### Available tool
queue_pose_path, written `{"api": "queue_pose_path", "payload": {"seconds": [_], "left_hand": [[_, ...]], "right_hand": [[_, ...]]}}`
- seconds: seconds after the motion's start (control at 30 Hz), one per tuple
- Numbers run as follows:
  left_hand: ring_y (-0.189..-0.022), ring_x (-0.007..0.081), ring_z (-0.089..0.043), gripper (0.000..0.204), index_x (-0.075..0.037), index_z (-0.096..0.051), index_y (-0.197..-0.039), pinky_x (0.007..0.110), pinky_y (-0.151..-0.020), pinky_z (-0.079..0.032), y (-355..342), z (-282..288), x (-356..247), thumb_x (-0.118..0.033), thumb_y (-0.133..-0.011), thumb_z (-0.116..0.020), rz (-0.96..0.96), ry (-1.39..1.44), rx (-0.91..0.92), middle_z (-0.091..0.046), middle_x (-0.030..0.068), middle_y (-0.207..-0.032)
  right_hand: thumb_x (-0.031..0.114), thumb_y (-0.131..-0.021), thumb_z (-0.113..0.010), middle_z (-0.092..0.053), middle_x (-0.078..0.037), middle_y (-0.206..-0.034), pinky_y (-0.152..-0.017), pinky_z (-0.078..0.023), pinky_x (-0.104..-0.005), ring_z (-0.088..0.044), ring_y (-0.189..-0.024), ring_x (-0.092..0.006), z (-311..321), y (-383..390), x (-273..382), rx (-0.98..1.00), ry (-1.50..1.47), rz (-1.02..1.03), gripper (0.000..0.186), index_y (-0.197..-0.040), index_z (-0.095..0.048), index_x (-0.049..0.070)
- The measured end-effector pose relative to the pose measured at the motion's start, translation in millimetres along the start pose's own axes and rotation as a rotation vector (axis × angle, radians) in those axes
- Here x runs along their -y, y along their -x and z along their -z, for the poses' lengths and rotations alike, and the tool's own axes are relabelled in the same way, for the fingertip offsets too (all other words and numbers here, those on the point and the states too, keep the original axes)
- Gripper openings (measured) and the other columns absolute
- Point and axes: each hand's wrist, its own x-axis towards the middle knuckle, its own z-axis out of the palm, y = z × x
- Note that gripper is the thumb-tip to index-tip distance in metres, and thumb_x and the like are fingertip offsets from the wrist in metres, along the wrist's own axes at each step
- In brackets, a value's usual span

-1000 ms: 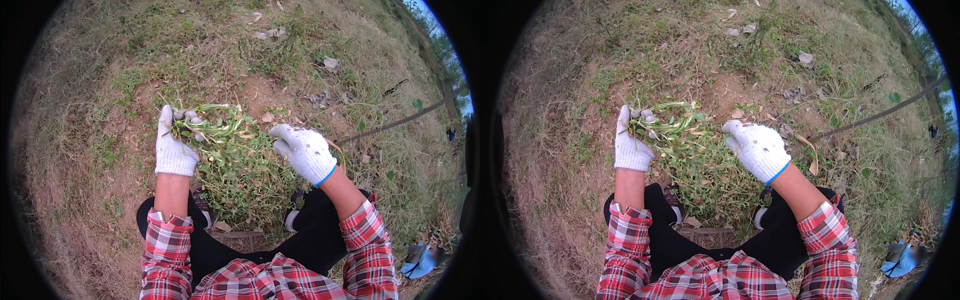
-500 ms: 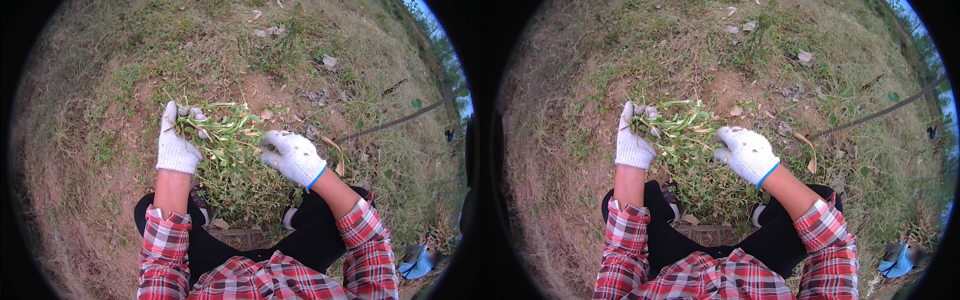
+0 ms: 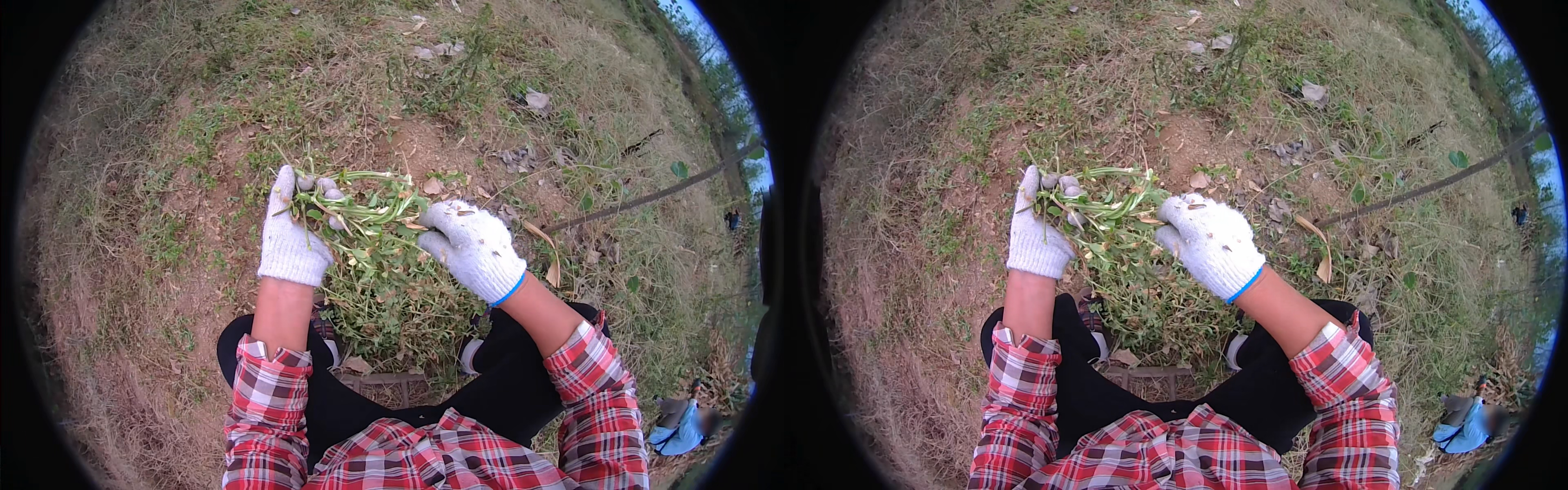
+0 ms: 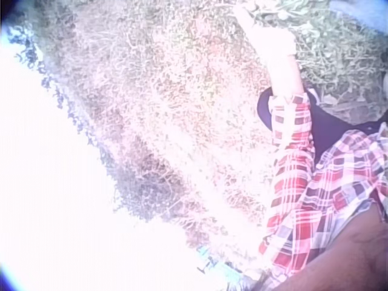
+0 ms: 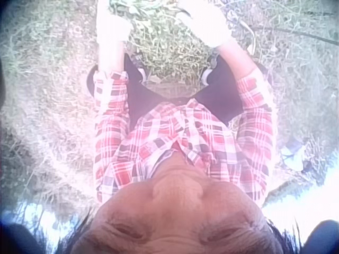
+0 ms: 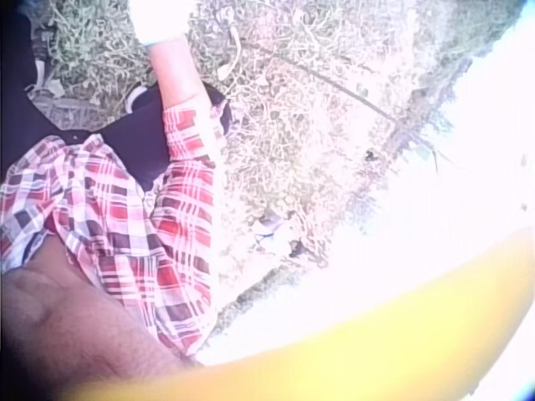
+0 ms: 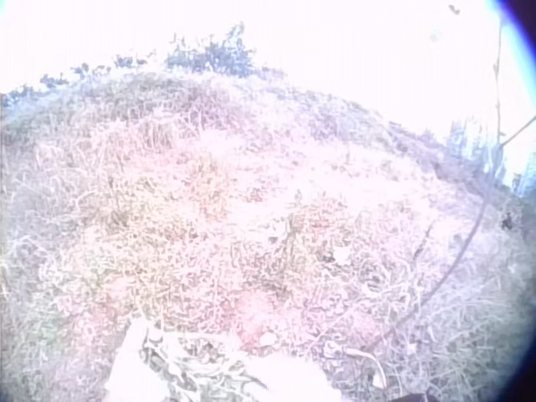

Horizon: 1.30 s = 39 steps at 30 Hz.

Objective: The person sits on the ground and uses gloved hands to pick up small green plants, separate leaves from stems, and place the separated parts into a pile on their lap.

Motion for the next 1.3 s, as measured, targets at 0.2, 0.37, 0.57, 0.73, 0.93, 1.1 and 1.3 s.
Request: {"api": "queue_pose_path", "payload": {"seconds": [0.2, 0.37, 0.57, 0.73, 0.93, 1.1, 1.3], "left_hand": [[-0.070, 0.0225, -0.064, 0.034, -0.015, -0.054, -0.079, 0.033, -0.048, -0.049, -1.0, 2.0, 1.0, -0.044, -0.096, -0.060, -0.023, -0.026, -0.022, -0.065, 0.0094, -0.083], [-0.070, 0.0229, -0.064, 0.035, -0.015, -0.055, -0.077, 0.034, -0.048, -0.049, -2.7, 2.5, 1.2, -0.044, -0.095, -0.061, -0.037, -0.037, -0.056, -0.066, 0.0097, -0.083], [-0.071, 0.0227, -0.065, 0.033, -0.017, -0.056, -0.075, 0.034, -0.048, -0.049, -6.7, 3.4, -0.8, -0.042, -0.095, -0.063, -0.036, 0.003, -0.094, -0.066, 0.0091, -0.084], [-0.069, 0.0204, -0.063, 0.032, -0.017, -0.055, -0.076, 0.031, -0.046, -0.047, -5.0, 1.7, 0.8, -0.041, -0.095, -0.063, -0.055, -0.027, -0.104, -0.065, 0.0069, -0.081], [-0.067, 0.0145, -0.058, 0.027, -0.015, -0.053, -0.080, 0.026, -0.045, -0.046, -7.2, 11.8, -27.9, -0.036, -0.096, -0.060, -0.254, 0.027, -0.031, -0.059, 0.0030, -0.079], [-0.069, 0.0153, -0.060, 0.028, -0.015, -0.053, -0.081, 0.026, -0.045, -0.046, -0.8, 8.4, -27.4, -0.036, -0.096, -0.061, -0.278, -0.054, -0.093, -0.061, 0.0042, -0.082], [-0.070, 0.0162, -0.061, 0.028, -0.014, -0.054, -0.082, 0.026, -0.045, -0.045, -5.1, 9.5, -25.8, -0.038, -0.096, -0.061, -0.178, -0.008, -0.015, -0.061, 0.0041, -0.082]], "right_hand": [[0.018, -0.084, -0.063, -0.063, -0.015, -0.084, -0.069, -0.052, -0.0476, -0.064, -0.081, -0.0367, 1.0, -0.6, 4.0, -0.043, 0.005, 0.017, 0.014, -0.092, -0.061, 0.008], [0.018, -0.082, -0.062, -0.063, -0.016, -0.082, -0.068, -0.052, -0.0478, -0.064, -0.078, -0.0371, 3.4, -1.1, 5.9, -0.026, -0.032, 0.012, 0.012, -0.090, -0.060, 0.009], [0.024, -0.084, -0.060, -0.063, -0.017, -0.076, -0.066, -0.051, -0.0494, -0.064, -0.073, -0.0381, 6.7, 2.2, 8.6, 0.043, -0.039, -0.044, 0.016, -0.085, -0.061, 0.008], [0.026, -0.084, -0.058, -0.065, -0.018, -0.073, -0.065, -0.052, -0.0505, -0.065, -0.071, -0.0388, 6.3, 4.3, 4.0, 0.112, 0.088, -0.074, 0.020, -0.082, -0.063, 0.007], [0.020, -0.082, -0.060, -0.067, -0.018, -0.081, -0.065, -0.054, -0.0502, -0.067, -0.074, -0.0375, -14.1, 26.8, -35.1, 0.224, 0.247, -0.015, 0.015, -0.088, -0.064, 0.007], [0.026, -0.086, -0.064, -0.067, -0.017, -0.091, -0.072, -0.054, -0.0481, -0.067, -0.084, -0.0364, -4.1, 22.4, -25.3, 0.282, 0.161, -0.063, 0.023, -0.098, -0.065, 0.006], [0.037, -0.087, -0.066, -0.066, -0.018, -0.104, -0.082, -0.053, -0.0467, -0.065, -0.097, -0.0368, -9.5, 13.1, -9.0, 0.115, -0.096, -0.068, 0.040, -0.113, -0.061, 0.006]]}}
